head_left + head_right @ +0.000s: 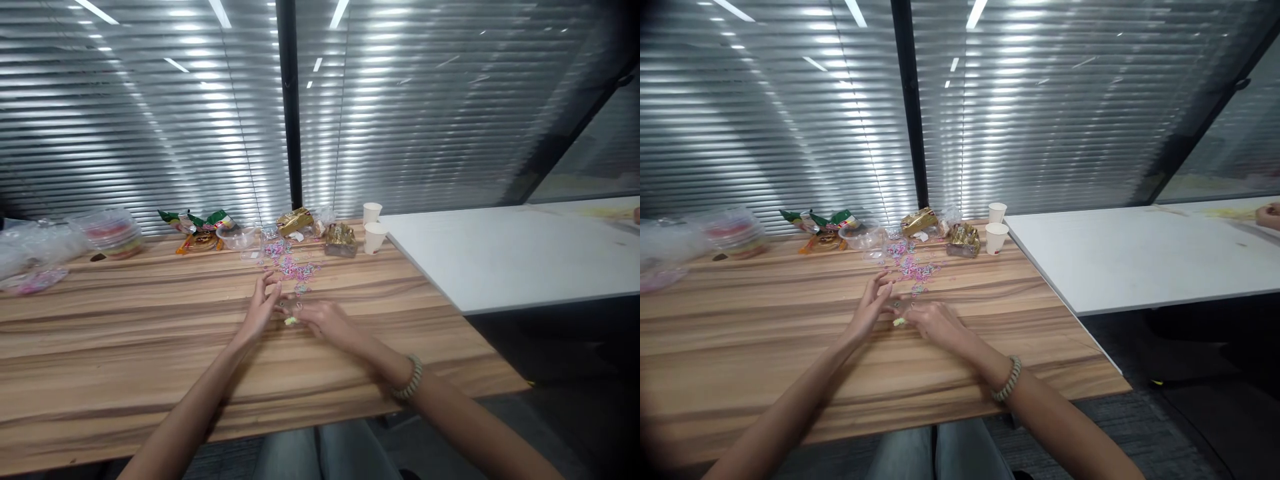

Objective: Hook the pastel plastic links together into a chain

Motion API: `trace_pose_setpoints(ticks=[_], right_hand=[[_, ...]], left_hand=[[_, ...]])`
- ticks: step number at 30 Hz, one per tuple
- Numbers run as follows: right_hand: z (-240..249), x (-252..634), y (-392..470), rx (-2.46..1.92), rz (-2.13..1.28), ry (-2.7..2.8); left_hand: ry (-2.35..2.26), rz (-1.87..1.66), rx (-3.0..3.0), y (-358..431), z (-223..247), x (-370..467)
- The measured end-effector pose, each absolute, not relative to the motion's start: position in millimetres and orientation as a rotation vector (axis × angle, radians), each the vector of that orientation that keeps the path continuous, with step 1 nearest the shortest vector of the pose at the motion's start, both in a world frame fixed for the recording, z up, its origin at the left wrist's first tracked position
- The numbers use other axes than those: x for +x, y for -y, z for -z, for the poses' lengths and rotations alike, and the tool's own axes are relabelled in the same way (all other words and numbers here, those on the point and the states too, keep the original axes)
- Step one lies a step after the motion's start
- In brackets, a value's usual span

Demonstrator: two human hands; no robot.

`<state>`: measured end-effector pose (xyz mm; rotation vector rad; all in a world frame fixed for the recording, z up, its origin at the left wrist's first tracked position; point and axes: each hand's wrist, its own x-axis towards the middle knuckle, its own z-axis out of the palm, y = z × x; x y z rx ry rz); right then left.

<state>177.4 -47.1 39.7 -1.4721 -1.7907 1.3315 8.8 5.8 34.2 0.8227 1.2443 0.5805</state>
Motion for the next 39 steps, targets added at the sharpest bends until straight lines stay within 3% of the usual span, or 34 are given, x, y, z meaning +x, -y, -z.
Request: trace_pose_setpoints(ticks=[6,13,16,23,29,39], right_hand=[[-49.8,175.5,40.8,-1.581,-1.309,1.67],[-50.0,171.8,30.8,-1.437,-1.759,0.81],[-44.3,173.5,28.3,-1.526,-1.626,0.725],[-21.0,193.5,23.2,-1.793,-1.316,0.813],[-14.2,200.2,22.5,-2.021,-1.012,1.132],[-23.4,191.9,23.0,-1.973,-1.098,1.284]], left_hand=[[-1.101,-0.516,1.036,-7.0,-37.0,11.0],[-1.052,-0.397,0.928,-2.0,-40.5,19.0],[-1.026,-0.381,0.995,0.9,-38.4,20.1],[-1.321,-0.422,1.653,-8.4,-12.1,2.0],[-1.471,-0.394,1.641,-40.1,30.9,-8.0],[-1.424,-0.321,1.505,-46.5,38.0,-8.6]])
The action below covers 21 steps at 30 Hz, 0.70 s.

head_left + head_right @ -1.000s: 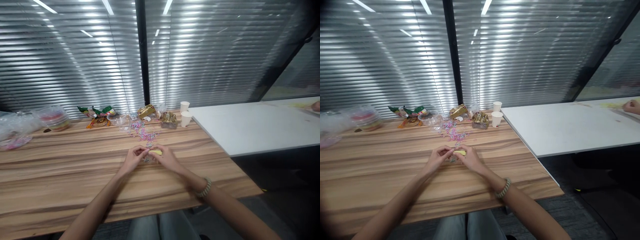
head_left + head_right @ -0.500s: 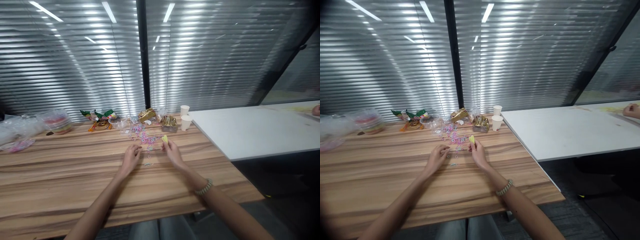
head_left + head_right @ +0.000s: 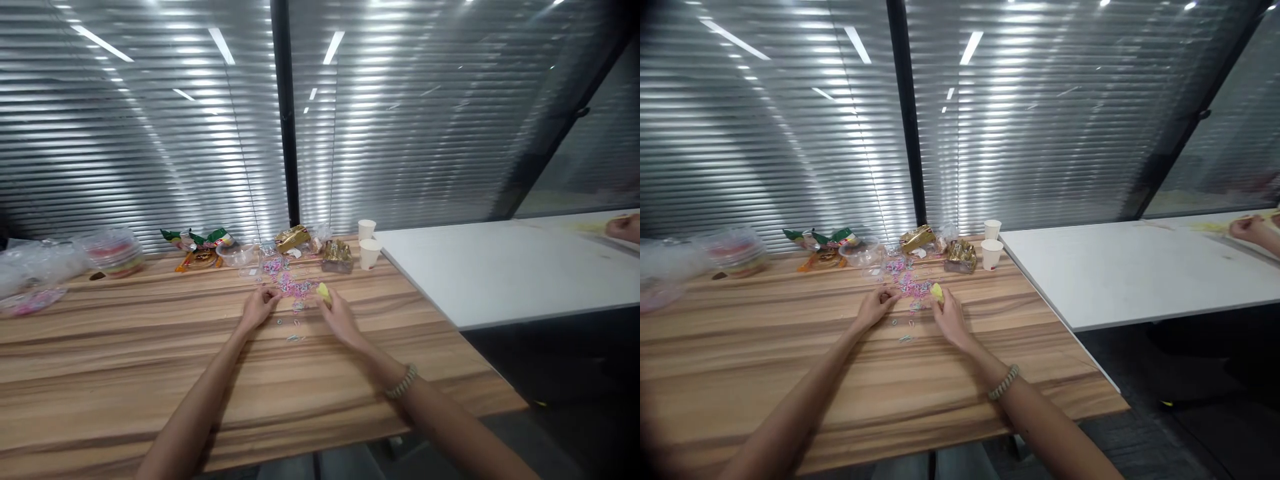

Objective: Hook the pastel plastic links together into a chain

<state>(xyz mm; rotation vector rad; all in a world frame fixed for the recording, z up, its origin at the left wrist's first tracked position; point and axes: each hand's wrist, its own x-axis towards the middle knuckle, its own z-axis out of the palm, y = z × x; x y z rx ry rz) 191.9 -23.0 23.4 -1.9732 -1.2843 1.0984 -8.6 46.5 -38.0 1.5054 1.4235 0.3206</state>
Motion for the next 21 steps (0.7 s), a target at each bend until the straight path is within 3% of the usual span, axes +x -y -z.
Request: trace_pose_setpoints(ticks=[8,21], right_hand=[[-20.4,185.1,28.8,-1.681,-1.403,1.439],[-30.2,177.8,33.5,-1.603,-1.505,1.479]], left_hand=[[-1.322,-0.417,1.34,-17.8,10.3,-1.8],[-1.119,-0.449,1.115,1.6,-16.3,11.7]])
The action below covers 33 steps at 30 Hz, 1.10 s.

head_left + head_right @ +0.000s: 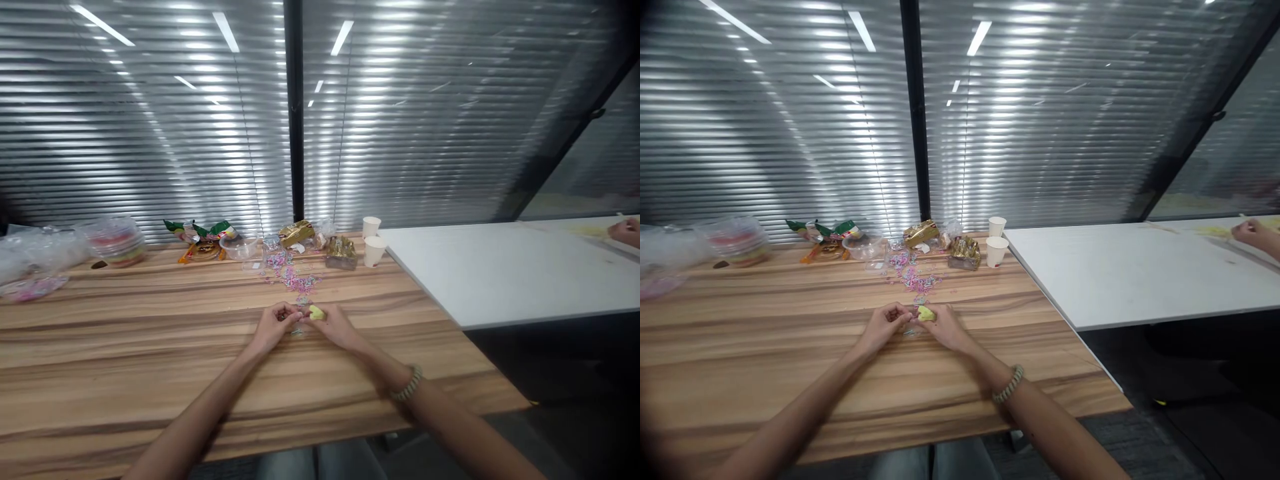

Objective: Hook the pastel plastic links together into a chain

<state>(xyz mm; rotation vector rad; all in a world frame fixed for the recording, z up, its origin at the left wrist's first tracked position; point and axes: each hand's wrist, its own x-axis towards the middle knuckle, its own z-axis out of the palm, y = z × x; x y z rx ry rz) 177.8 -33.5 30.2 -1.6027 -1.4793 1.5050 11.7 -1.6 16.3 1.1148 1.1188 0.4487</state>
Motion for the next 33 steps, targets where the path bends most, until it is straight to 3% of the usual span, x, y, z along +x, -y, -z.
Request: trace_pose_setpoints(ticks=[9,16,26,33], right_hand=[[-22.8,188.8,29.3,-1.843,-1.247,1.397],[-34.3,174.7,34.0,-1.579,-1.581,1.37],[-35.9,172.0,31.3,-1.54,-1.645,1.158],[-43.0,165.8,29.7,-1.544,-1.766,0.816]], left_hand=[[-1.214,-0.499,1.035,0.1,-11.7,11.3],[-1.109,-0.48,1.034,2.7,-9.7,9.0],[-1.062,-0.479,0.992,1.1,-17.4,13.3],[-0.944,-0.529,0.657,1.1,-30.2,16.9]])
